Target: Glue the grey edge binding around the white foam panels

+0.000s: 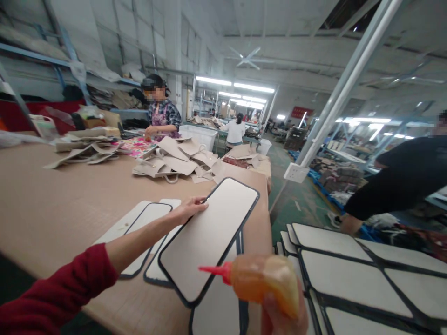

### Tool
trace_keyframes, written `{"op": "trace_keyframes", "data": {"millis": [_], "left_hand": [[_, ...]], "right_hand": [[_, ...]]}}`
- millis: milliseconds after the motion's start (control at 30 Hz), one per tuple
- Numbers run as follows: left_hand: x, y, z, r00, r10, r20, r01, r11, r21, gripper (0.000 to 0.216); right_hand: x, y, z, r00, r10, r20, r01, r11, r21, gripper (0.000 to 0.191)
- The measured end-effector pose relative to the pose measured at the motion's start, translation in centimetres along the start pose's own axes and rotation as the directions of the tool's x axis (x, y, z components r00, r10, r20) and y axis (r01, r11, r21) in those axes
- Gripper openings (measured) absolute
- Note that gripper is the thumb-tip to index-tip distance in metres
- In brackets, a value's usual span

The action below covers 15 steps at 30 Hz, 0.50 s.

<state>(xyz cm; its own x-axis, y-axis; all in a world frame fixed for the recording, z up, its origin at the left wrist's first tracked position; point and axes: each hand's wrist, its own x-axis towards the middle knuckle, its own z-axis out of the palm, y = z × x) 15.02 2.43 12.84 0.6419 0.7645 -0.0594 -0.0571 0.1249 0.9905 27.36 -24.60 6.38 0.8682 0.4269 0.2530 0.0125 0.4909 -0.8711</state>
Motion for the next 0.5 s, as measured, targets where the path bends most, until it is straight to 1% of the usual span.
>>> {"op": "trace_keyframes", "data": {"millis": [33,100,133,200,267,333,367,433,500], "left_hand": [[-0.3,-0.2,0.4,1.0,0.001,0.014,-0.001,1.0,0.004,0.036],[-1.0,-0.9,1.3,0.998,0.004,0.056,-0.005,1.0,0.009,0.035],[-1.4,-1.3,1.7,0.997,0.007,0.078,-0.008,1.0,0.009,0.035],[-2.0,-2.0,2.5,0.993,0.008,0.118,-0.009,1.0,0.007,0.036],[-2.4,-2.4,3.1,0.989,-0.003,0.151,0.004,1.0,-0.006,0.037],[-2.8,-2.4,3.5,0.985,-0.027,0.17,0.032,0.999,-0.031,0.04],[-2.9,-2.3,3.7,0.984,-0.04,0.174,0.048,0.998,-0.045,0.042],[-3.0,-2.0,4.0,0.984,-0.062,0.164,0.075,0.994,-0.074,0.045],[-3.0,-1.9,4.2,0.988,-0.067,0.137,0.08,0.992,-0.096,0.046]], "right_hand": [[1.4,-0.8,0.7,0.997,-0.055,-0.045,0.056,0.998,0.024,0.054],[4.2,-2.1,2.1,0.984,-0.168,-0.062,0.171,0.984,0.053,0.052],[5.4,-2.6,2.5,0.976,-0.206,-0.076,0.211,0.976,0.055,0.055],[7.2,-3.0,2.8,0.962,-0.254,-0.101,0.26,0.965,0.046,0.061],[8.1,-3.0,2.4,0.955,-0.27,-0.125,0.276,0.961,0.028,0.067],[7.8,-2.6,1.5,0.956,-0.259,-0.138,0.263,0.965,0.009,0.07],[7.1,-2.3,1.0,0.96,-0.244,-0.137,0.246,0.969,0.0,0.07],[4.7,-1.5,0.2,0.974,-0.197,-0.108,0.196,0.98,-0.022,0.07],[1.4,-0.3,-0.4,0.99,-0.136,-0.038,0.134,0.99,-0.042,0.074]]}}
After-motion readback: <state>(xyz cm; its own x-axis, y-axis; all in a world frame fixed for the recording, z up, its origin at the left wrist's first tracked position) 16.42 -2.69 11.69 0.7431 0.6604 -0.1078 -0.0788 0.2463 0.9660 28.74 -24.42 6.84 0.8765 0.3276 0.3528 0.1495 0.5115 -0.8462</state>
